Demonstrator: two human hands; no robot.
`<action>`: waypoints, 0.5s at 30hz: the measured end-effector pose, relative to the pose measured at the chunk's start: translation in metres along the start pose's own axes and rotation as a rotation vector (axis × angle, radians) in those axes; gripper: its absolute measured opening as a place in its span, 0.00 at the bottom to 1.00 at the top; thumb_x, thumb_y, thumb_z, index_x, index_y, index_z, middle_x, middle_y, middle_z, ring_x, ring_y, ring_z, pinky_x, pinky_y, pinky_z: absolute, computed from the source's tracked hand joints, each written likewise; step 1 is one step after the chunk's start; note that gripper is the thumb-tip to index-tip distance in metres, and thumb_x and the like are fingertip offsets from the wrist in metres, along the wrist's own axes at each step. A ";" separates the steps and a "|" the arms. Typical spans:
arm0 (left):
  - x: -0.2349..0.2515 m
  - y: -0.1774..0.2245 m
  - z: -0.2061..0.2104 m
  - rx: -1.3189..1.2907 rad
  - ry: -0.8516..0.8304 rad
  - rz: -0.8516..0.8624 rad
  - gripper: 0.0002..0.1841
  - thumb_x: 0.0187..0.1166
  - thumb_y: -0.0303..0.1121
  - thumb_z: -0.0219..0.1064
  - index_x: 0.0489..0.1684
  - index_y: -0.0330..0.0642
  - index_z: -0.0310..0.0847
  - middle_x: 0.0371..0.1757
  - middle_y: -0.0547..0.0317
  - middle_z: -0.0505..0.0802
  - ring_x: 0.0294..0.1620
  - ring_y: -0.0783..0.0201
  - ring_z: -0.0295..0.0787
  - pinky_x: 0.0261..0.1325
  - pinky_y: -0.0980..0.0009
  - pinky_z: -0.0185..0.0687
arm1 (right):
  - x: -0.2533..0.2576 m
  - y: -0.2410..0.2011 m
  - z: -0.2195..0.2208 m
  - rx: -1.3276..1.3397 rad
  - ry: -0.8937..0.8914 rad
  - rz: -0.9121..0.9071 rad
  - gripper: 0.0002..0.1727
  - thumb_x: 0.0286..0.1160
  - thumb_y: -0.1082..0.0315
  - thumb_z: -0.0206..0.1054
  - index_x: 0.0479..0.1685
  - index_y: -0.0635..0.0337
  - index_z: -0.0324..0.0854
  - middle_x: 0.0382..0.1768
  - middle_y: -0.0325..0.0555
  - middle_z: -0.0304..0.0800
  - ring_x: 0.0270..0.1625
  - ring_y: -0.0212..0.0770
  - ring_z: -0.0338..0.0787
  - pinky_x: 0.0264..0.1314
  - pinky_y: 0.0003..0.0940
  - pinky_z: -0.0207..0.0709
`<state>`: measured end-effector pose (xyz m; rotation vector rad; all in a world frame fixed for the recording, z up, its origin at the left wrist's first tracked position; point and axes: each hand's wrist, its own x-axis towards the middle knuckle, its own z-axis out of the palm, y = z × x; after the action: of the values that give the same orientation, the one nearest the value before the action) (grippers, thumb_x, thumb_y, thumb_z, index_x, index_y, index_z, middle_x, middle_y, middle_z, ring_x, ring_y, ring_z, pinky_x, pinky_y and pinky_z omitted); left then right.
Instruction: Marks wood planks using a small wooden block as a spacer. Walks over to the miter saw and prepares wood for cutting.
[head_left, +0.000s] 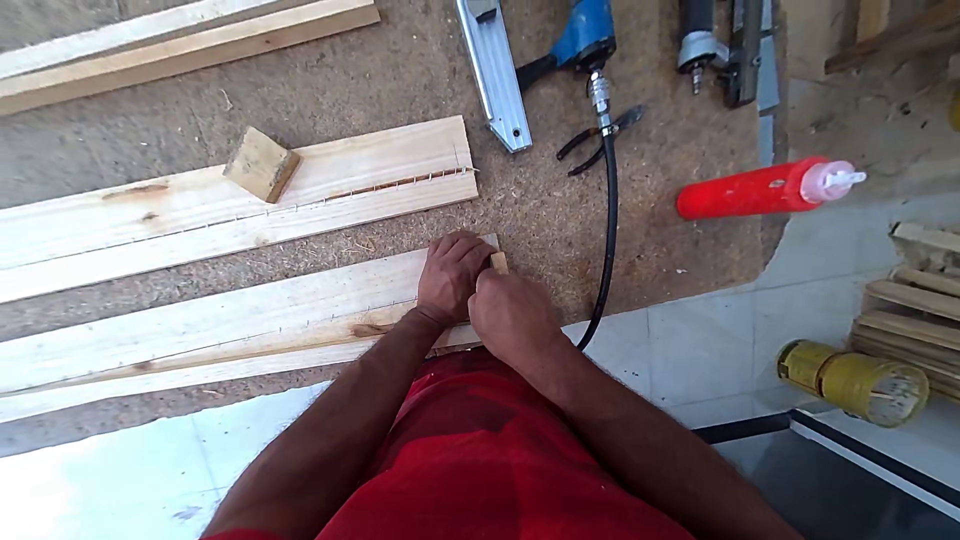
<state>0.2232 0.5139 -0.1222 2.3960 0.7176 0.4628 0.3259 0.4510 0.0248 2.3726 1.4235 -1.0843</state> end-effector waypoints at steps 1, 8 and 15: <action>0.000 0.001 0.000 0.006 -0.002 -0.002 0.16 0.86 0.41 0.57 0.56 0.49 0.91 0.62 0.59 0.93 0.74 0.54 0.82 0.77 0.52 0.72 | -0.004 0.004 -0.005 0.033 -0.014 0.001 0.13 0.83 0.61 0.57 0.36 0.57 0.83 0.32 0.50 0.89 0.39 0.53 0.94 0.35 0.53 0.84; -0.001 0.004 -0.003 -0.046 -0.001 -0.059 0.29 0.57 0.54 0.83 0.55 0.47 0.91 0.62 0.56 0.93 0.75 0.52 0.81 0.81 0.49 0.71 | -0.033 0.082 0.011 0.337 0.507 -0.178 0.20 0.91 0.49 0.56 0.58 0.53 0.88 0.33 0.42 0.92 0.32 0.42 0.92 0.34 0.46 0.88; -0.012 0.053 -0.030 -0.120 -0.046 -0.194 0.34 0.62 0.47 0.84 0.68 0.43 0.83 0.68 0.53 0.89 0.78 0.53 0.79 0.84 0.49 0.71 | 0.017 0.083 0.022 0.501 0.290 -0.028 0.21 0.81 0.57 0.69 0.67 0.57 0.85 0.54 0.54 0.93 0.55 0.52 0.94 0.60 0.58 0.87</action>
<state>0.2201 0.4840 -0.0677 2.1926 0.8670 0.3579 0.3881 0.4080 -0.0197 2.9708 1.4017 -1.2674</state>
